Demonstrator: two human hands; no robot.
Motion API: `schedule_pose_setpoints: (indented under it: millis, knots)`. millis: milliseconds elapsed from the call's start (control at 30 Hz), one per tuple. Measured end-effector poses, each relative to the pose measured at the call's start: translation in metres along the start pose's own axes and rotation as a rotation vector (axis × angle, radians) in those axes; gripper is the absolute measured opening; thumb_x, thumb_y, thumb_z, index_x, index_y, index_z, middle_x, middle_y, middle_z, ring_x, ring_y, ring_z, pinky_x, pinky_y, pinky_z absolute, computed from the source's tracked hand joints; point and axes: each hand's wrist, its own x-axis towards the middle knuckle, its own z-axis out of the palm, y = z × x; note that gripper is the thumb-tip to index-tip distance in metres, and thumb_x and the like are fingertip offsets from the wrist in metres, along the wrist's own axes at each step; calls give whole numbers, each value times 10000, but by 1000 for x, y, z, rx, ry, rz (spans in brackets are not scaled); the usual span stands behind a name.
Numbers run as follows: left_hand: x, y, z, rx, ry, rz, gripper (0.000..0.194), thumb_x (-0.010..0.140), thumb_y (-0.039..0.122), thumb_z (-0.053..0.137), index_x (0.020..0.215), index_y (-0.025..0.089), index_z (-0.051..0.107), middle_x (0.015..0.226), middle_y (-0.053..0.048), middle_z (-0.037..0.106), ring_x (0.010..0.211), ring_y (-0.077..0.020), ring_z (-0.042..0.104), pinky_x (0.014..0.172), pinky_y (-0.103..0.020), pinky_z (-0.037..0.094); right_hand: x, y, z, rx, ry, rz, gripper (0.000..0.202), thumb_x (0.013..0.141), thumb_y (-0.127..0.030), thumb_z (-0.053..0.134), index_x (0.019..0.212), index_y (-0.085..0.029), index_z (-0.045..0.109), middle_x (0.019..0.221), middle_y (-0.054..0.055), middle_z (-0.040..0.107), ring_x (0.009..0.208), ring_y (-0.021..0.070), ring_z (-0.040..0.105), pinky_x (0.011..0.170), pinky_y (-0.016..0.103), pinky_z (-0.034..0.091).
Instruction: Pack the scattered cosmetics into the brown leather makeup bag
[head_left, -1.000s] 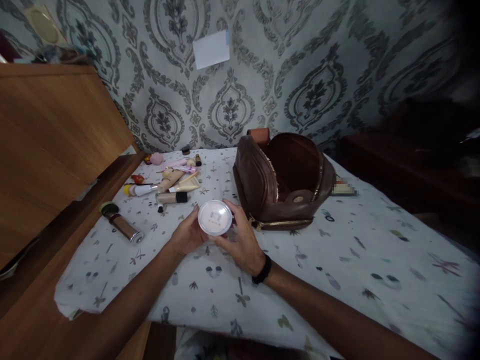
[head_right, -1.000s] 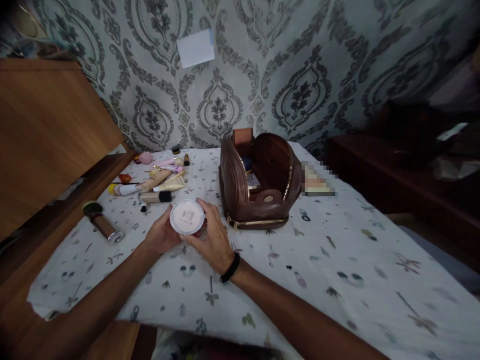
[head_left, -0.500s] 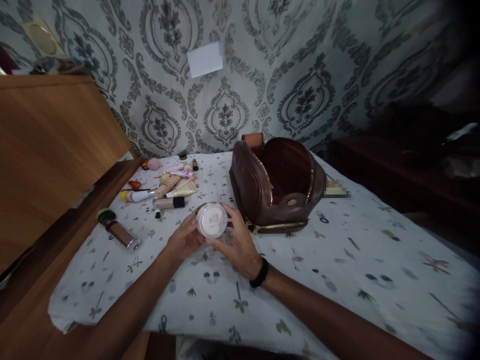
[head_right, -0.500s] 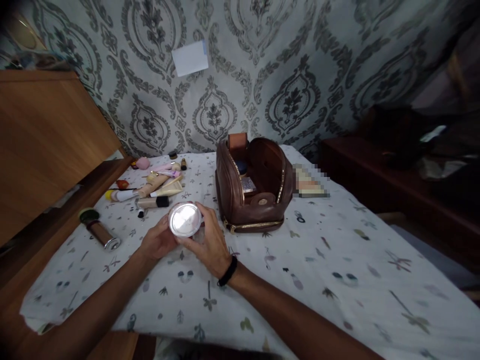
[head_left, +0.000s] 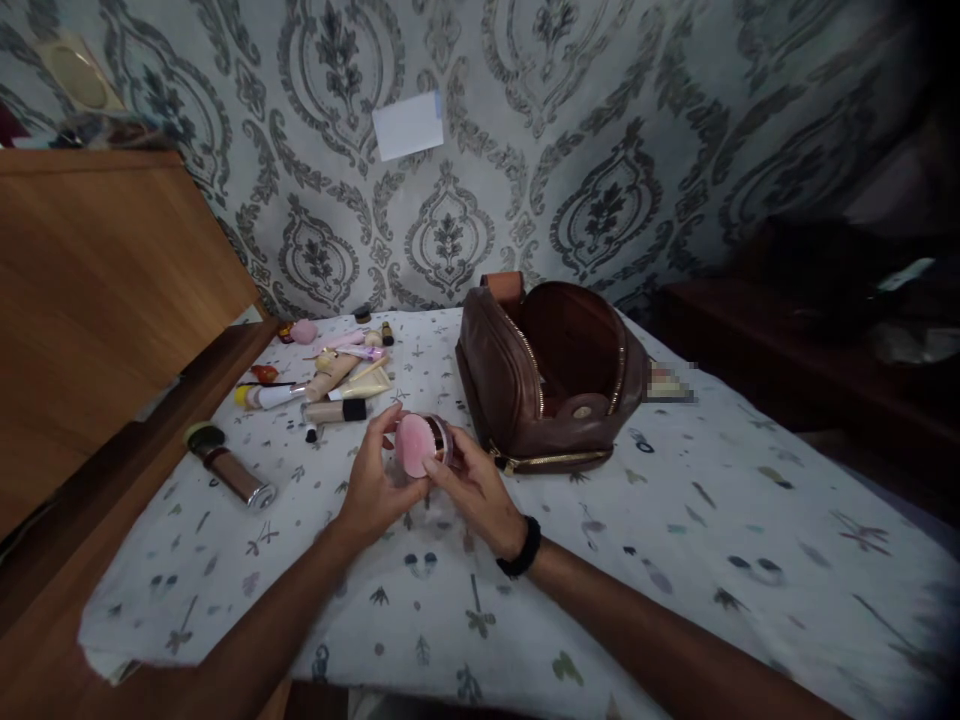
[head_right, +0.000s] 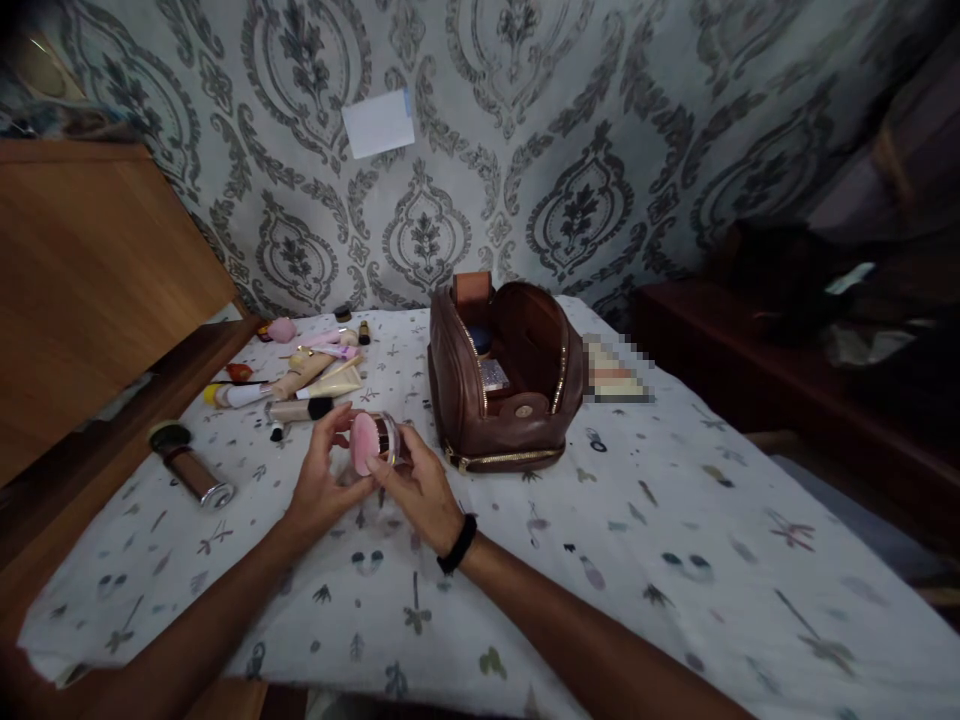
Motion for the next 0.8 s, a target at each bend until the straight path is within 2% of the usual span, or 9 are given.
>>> schedule_pose_setpoints:
  millis: [167,400,533,667,800]
  knots:
    - [0,2,-1,9,28,9,805,546,190,842,1276,198,504,1286,-119,531,1224,-307,461,1010,-360,327,2,-3,1,134,-16,103,343,817,-485,630,997,-194,613,914,23,652,883,183,618,825,321,511]
    - [0,3,-3,21,-2,22,850,552,207,855,1306,215,463,1315,-116,508,1250,-313,443,1077,-385,280,1,-1,3,398,-10,207,346,789,-444,680,1042,-214,627,990,43,671,899,186,630,801,317,522]
    - [-2,0,-5,108,-28,61,835,612,235,835,1328,234,404,1368,-118,463,1293,-299,408,1102,-387,263,2,-4,4,428,-10,220,320,772,-437,701,996,-218,635,953,33,669,859,176,629,757,302,528]
    - [-7,-1,-6,72,5,76,823,626,255,832,1317,254,385,1386,-113,437,1318,-299,393,1122,-414,260,2,-14,6,522,-85,282,413,787,-523,653,1083,-238,605,943,31,670,817,174,635,712,305,531]
    - [-9,1,-3,13,63,73,818,604,261,849,1297,252,416,1377,-120,435,1303,-324,416,1097,-445,324,2,-28,4,738,-170,386,449,769,-538,673,1108,-255,593,848,3,658,686,127,609,600,236,494]
